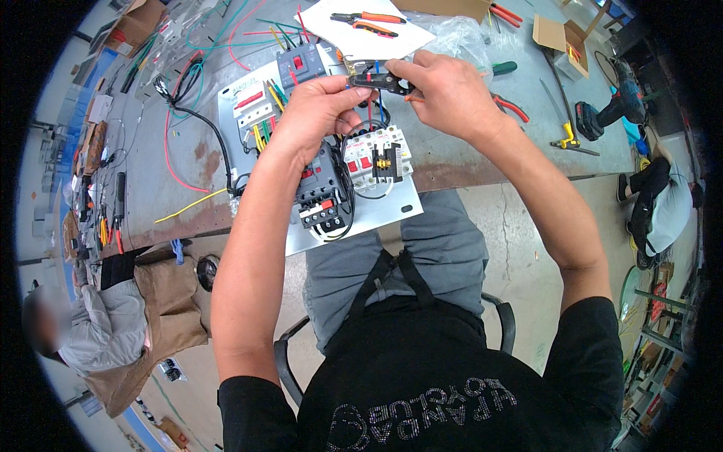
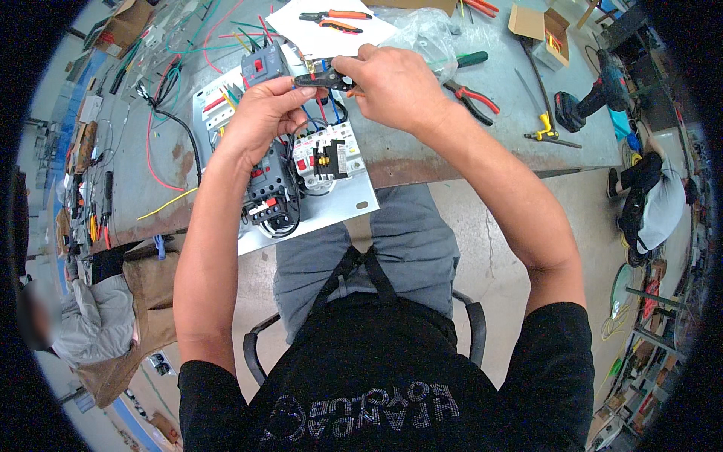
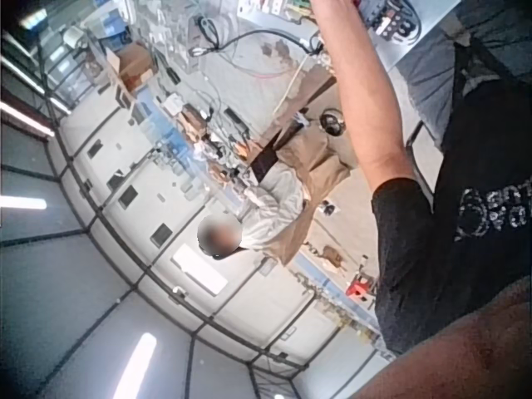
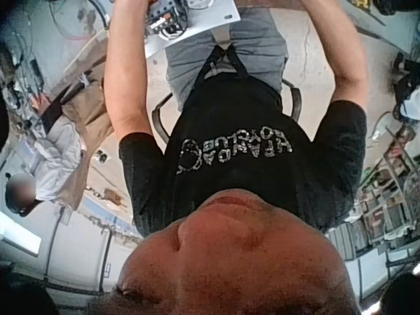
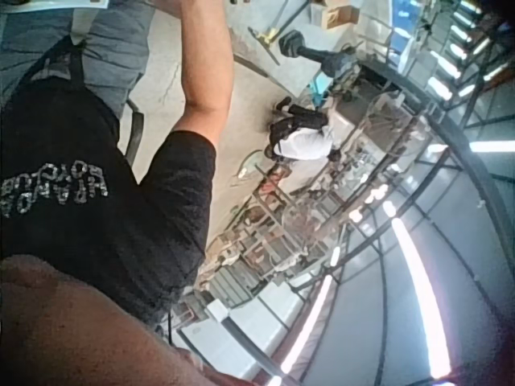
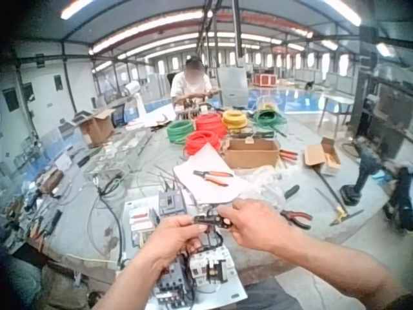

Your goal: The person strips and connects multiple colored wires to terminals on an electrical panel using pliers and a screwdriver. They repeatedly cut wire ends, strip insulation, and tighten connections on circuit breakers and terminal blocks.

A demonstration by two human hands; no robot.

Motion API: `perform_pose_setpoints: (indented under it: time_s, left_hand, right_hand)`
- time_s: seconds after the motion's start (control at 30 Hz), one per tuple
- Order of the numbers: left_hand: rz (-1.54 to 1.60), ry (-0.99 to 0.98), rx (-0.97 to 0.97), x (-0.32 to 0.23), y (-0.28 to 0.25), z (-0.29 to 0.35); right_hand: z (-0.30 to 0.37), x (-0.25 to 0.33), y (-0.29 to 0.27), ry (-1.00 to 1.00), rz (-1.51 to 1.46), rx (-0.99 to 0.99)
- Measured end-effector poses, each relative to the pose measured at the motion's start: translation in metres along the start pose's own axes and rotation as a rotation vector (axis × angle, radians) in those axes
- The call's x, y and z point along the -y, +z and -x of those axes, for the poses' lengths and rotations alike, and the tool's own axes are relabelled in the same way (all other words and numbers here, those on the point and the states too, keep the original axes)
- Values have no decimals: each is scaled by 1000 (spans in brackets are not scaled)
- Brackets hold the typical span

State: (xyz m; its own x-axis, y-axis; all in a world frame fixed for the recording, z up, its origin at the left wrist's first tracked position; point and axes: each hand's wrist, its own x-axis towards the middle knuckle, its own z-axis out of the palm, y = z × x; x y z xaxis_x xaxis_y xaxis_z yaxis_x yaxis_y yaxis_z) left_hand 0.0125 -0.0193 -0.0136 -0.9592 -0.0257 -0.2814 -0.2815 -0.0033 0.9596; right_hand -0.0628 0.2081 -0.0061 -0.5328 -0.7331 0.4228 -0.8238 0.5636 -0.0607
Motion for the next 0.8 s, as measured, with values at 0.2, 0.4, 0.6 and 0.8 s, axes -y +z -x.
perform_pose_setpoints:
  time_s: [0.2, 0.4, 0.6, 0.8]
  left_hand:
    - [-4, -1, -3, 2, -2, 0]
    - [9, -2, -20, -1, 3, 5]
    - [-11, 3, -28, 1, 2, 1]
    - [-114, 78, -98, -1, 13, 5]
  right_hand:
    - [0, -1, 1, -28, 17, -29]
    - [-9, -18, 0, 36, -146, -334]
    - [-46, -43, -116, 576, -1046, -690]
    - [0, -37, -47, 289, -406, -73]
